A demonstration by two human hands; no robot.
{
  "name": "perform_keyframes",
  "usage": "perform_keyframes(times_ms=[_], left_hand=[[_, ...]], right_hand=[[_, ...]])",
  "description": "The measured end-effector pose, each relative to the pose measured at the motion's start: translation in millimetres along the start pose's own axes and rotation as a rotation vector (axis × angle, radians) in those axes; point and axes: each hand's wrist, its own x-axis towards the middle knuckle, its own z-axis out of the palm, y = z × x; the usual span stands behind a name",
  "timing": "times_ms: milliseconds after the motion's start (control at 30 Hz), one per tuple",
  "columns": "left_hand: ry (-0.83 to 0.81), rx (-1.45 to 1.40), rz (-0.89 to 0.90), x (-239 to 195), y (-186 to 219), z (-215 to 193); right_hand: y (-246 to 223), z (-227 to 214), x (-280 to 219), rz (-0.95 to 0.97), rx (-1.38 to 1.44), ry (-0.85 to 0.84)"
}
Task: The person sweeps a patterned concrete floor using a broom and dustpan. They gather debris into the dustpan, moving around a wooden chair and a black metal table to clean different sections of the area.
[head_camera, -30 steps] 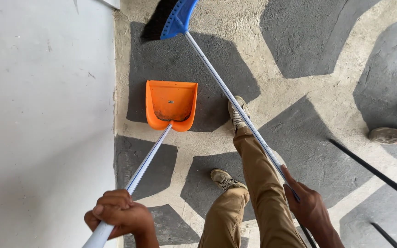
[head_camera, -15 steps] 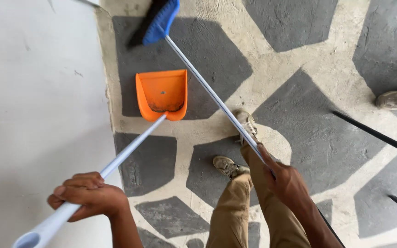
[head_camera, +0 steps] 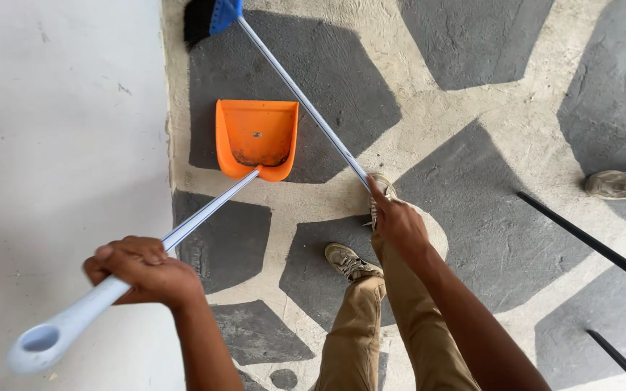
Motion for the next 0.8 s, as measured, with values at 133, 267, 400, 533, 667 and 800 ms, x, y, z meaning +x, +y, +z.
perform_keyframes(times_ms=[133, 267, 400, 533, 667, 800], left_hand=[[-0.028, -0.034, 0.027, -1, -16, -22], [-0.002, 0.002, -0.111, -2, 0, -21], [-0.014, 0.013, -0.093, -8, -3, -24], [-0.027, 0.045, -0.055, -7, -1, -14], [0.013, 0.007, -0.087, -4, -4, -7], [0.010, 0.014, -0.086, 0, -6, -8]], right_hand=[[-15, -31, -77, 0.409, -0.003, -0.334], [9, -23, -164, 0.279, 0.033, -0.156], [-9, -35, -181, 0.184, 0.100, -0.024], [-20, -22, -108, 0.130, 0.091, -0.055], [-38, -14, -41, 0.131, 0.034, -0.082], [-2, 20, -78, 0.154, 0.075, -0.109]])
